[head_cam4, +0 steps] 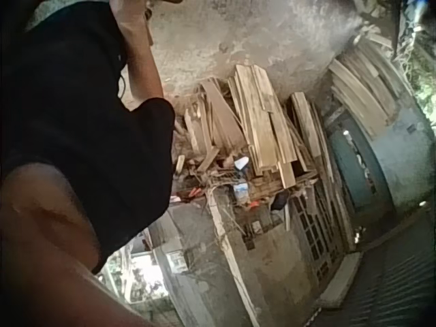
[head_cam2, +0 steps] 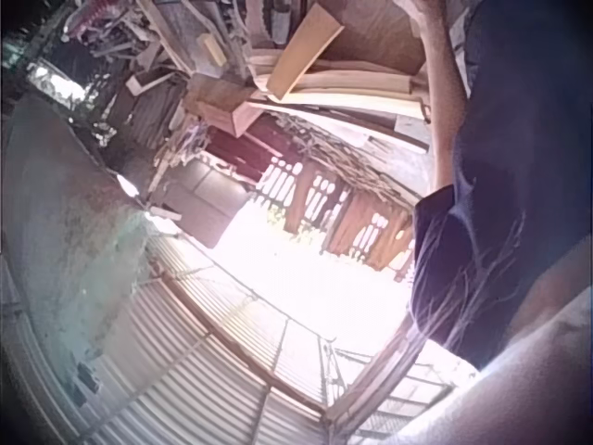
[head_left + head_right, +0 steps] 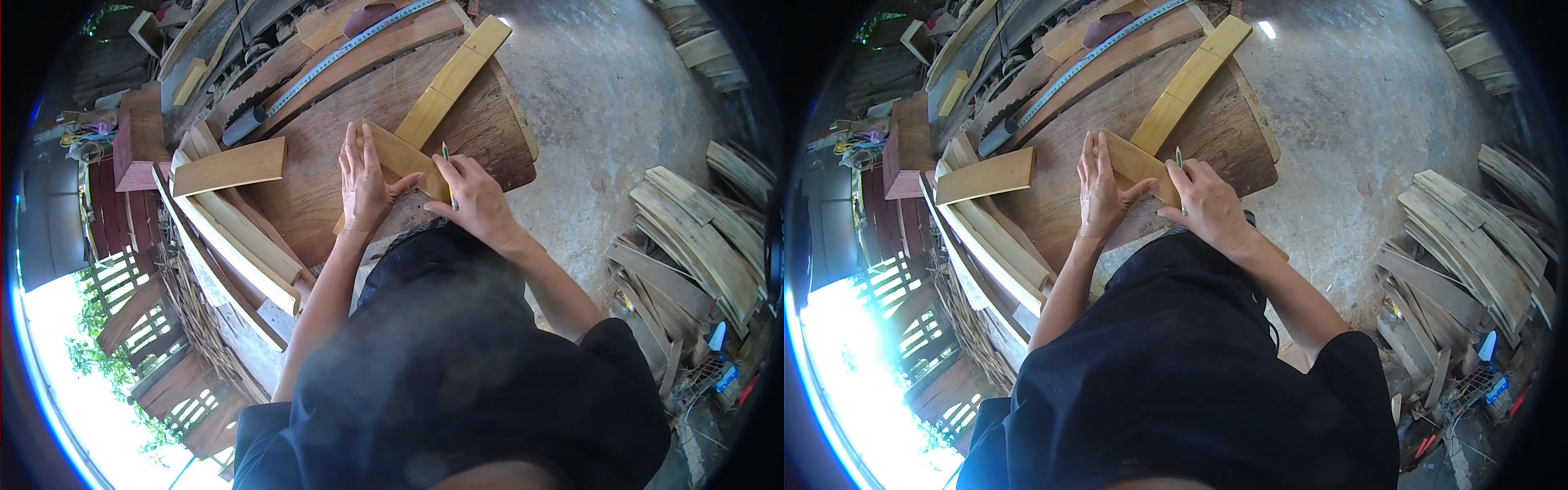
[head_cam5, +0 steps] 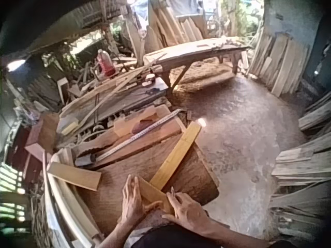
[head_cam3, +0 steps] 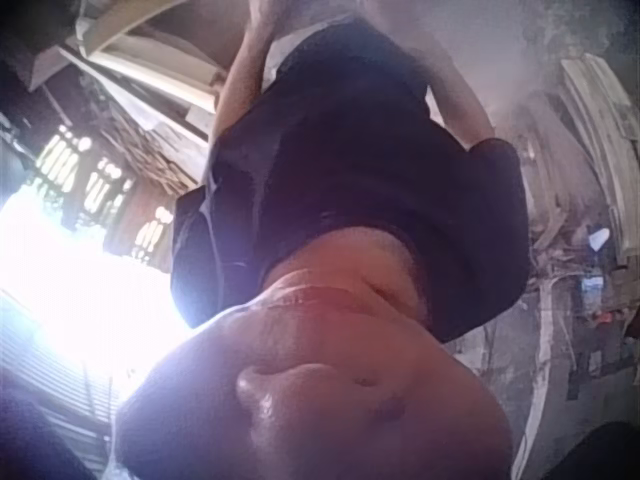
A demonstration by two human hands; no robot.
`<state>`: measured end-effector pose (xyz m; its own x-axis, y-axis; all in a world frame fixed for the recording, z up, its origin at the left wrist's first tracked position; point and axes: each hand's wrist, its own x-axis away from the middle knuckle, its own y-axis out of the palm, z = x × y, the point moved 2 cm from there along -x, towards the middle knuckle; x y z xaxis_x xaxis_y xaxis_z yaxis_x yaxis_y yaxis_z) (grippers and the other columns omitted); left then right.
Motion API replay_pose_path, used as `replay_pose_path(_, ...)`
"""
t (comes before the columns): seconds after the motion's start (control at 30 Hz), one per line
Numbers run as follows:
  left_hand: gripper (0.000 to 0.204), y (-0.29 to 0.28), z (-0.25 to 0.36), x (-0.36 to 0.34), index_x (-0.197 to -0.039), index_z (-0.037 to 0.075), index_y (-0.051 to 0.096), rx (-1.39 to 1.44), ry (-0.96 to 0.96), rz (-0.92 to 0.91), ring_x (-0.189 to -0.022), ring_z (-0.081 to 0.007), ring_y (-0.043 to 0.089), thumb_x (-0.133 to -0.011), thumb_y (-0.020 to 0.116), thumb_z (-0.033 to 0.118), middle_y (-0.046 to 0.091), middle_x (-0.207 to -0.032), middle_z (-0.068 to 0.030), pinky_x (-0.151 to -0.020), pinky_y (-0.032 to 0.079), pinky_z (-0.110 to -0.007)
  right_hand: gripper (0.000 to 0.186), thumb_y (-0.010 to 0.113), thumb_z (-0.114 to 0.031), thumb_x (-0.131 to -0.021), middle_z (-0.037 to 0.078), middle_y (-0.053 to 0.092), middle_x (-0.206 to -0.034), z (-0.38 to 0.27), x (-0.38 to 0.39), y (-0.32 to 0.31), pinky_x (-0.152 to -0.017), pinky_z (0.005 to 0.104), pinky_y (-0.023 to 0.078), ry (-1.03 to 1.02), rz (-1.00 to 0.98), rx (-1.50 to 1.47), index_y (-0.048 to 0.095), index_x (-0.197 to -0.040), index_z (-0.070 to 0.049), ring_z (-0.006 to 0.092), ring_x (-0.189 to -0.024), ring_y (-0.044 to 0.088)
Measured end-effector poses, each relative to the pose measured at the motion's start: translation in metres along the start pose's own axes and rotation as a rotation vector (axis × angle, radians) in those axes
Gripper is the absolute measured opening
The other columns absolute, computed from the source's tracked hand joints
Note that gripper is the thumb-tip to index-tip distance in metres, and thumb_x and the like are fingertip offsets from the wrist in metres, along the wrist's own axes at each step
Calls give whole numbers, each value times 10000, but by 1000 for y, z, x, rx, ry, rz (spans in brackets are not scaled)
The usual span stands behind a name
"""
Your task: The person aligns wooden boards on a workbench, marks lines on them using a pencil, measures the boards with a flexible ruler, and marks guide lines on overlapping wood pieces.
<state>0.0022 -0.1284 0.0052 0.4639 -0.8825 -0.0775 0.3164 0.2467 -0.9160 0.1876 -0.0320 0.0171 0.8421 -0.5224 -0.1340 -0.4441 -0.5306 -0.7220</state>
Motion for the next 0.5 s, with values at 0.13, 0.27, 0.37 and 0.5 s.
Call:
replay_pose_path(0.13, 1202, -1, 4, 8, -1591, -44, 240, 110, 13, 103, -1454, -492, 308, -754, 855, 559, 221, -1638, -300, -1201, 306, -531, 632, 833, -195, -810, 206, 648, -1108, 2, 0, 3, -916, 447, 546, 41, 94, 13, 567, -1345, 12, 381, -1061, 649)
replay_pose_path(0.27, 1034, -5, -9, 37, -1575, -31, 306, 71, 32, 148, -1398, -454, 370, -829, 827, 460, 306, -1590, -268, -1185, 307, -518, 571, 804, -172, -818, 197, 651, -1058, 22, -4, -16, -883, 449, 553, 97, 289, -46, 563, -1298, 22, 363, -1000, 656)
replay_pose_path(0.37, 861, -2, -18, 52, -1535, -9, 412, -27, 13, 8, -1262, -401, 455, -860, 810, 351, 451, -1434, -216, -1121, 359, -508, 590, 809, -169, -816, 197, 663, -1086, 41, -6, -36, -890, 461, 551, 116, 362, 94, 548, -1313, 11, 366, -1020, 663)
replay_pose_path(0.5, 739, -6, -20, 62, -1478, 11, 508, -13, -22, 59, -1128, -361, 493, -854, 809, 267, 531, -1229, -166, -1038, 399, -484, 612, 827, -164, -816, 218, 657, -1152, 54, -6, -48, -913, 458, 547, 164, 355, 111, 563, -1343, 1, 403, -1053, 670)
